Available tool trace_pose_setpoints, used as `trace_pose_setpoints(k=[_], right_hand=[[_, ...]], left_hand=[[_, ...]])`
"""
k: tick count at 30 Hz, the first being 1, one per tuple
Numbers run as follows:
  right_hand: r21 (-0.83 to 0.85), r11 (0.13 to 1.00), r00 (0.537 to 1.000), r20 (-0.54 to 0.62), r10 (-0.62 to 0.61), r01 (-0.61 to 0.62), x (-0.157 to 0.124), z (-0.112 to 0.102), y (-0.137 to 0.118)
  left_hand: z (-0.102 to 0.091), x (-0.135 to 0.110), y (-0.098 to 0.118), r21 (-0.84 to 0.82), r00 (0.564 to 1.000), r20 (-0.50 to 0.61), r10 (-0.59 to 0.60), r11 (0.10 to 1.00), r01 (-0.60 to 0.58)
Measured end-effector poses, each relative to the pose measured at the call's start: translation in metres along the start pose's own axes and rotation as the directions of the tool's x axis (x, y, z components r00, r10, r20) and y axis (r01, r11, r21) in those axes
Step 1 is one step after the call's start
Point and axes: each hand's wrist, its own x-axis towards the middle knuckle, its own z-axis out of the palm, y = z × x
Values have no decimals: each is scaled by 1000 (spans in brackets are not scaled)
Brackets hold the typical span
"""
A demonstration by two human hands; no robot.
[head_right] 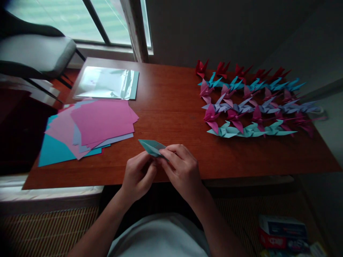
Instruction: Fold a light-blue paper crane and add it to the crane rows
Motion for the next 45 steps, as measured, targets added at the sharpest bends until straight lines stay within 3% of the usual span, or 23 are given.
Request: trace_pose_setpoints(k=[8, 15, 26, 34, 39, 45], right_hand=[[-67, 997, 999, 5, -45, 45, 1, 0, -3], [-199, 980, 997, -68, -32, 18, -1, 5, -4], [-111, 992, 987, -136, -83, 68, -1, -3, -11], [-40, 999, 988, -155, 3, -9, -4, -1, -12], [11, 1000, 989, -145, 17, -16, -3, 0, -13], [141, 989, 990, -129, 60, -41, 0, -1, -16]], left_hand=[[3, -1, -1, -1, 999, 1, -43, 999, 43], [5, -2, -3, 106, 999, -9, 31, 994, -30], [4, -1, -2, 81, 993, -119, -24, 996, 34], [8, -5, -8, -157, 953, -233, -193, 975, 159], [0, -3, -8, -307, 974, -180, -137, 949, 76], [-6, -5, -9, -528, 980, -71, -185, 841, 121]])
